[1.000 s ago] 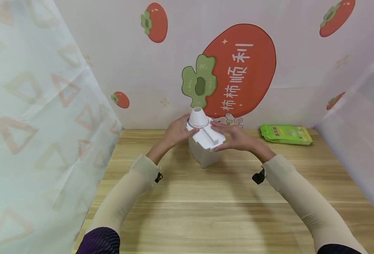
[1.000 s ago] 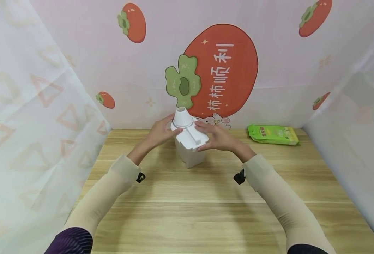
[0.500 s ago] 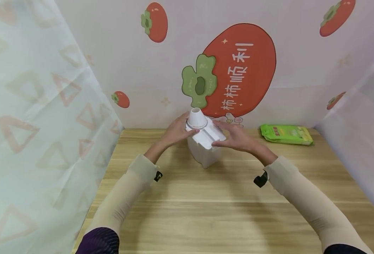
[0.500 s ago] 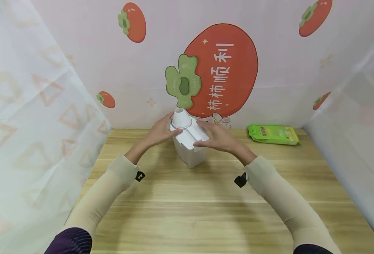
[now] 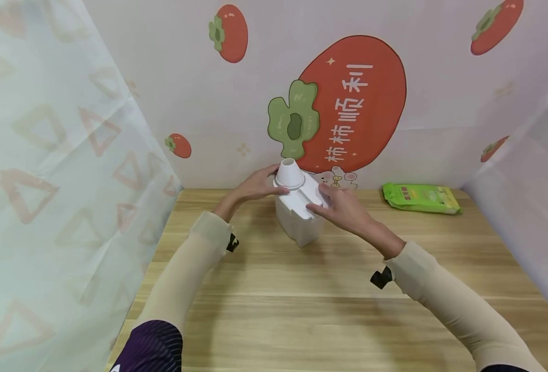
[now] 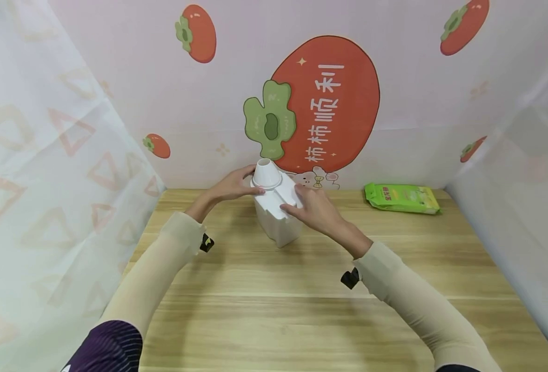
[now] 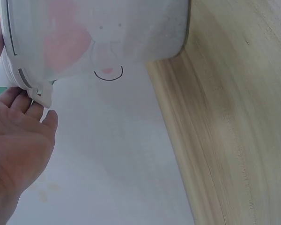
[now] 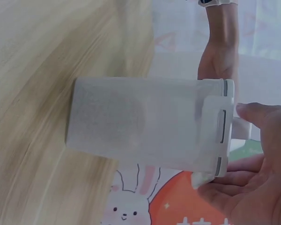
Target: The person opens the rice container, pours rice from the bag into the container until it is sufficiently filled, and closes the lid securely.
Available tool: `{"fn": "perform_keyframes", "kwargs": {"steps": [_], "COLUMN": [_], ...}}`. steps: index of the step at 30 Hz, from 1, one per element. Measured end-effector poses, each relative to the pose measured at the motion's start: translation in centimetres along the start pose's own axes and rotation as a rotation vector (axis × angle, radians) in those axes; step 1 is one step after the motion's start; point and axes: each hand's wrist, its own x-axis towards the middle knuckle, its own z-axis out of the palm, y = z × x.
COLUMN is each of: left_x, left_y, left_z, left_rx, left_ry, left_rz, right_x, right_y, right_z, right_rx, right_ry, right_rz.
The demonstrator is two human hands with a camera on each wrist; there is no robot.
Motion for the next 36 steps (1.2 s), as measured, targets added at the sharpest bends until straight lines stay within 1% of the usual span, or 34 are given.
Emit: {"fn": "perform_keyframes", "kwargs": {"steps": [4,8,10,13,17,20,23,26,30,34,36], "left_x": [0.0,-0.1,-0.2,-0.5,-1.0,-1.6,-2.2,-2.7,-3.2,-3.7,-3.9], "left_y": [-0.1,0.0,0.0,-0.1,-0.1,0.0,0.3,0.4,0.6,0.7,0.7], "left_z": [0.1,0.5,0.8,1.3,1.9,2.3,2.6,2.9,3.2,3.6,3.9], "left_rx": [-0.015,-0.035,-0.048,-0.054,-0.013,0.015,0.037,0.064,0.089,0.117,0.150], "left_ry": [0.009,0.045,0.066,0.104,0.166,0.210,0.248,0.288,0.341,0.389,0.410], "left_rz": [-0.023,-0.035,-0.025,0.008,0.049,0.063,0.067,0.056,0.051,0.072,0.078], "right_x": [-0.2,-0.2,-0.2,-0.2,0.0,0.3,0.7,1.3,2.0,2.7,3.1], "right_y": [0.1,0.8,1.3,1.9,2.7,3.5,4.2,4.7,5.3,5.9,6.2], "right_z": [-0.2,-0.4,-0.5,-0.6,-0.8,-1.1,-1.5,-1.9,-2.6,-3.0,-3.0], "right_rx": [-0.003,0.019,0.036,0.060,0.104,0.155,0.170,0.170,0.206,0.225,0.226], "right_ry": [-0.049,-0.089,-0.104,-0.132,-0.177,-0.211,-0.232,-0.256,-0.299,-0.289,-0.277], "right_rz": [-0.010,-0.036,-0.048,-0.076,-0.103,-0.115,-0.135,-0.161,-0.187,-0.211,-0.228]}}
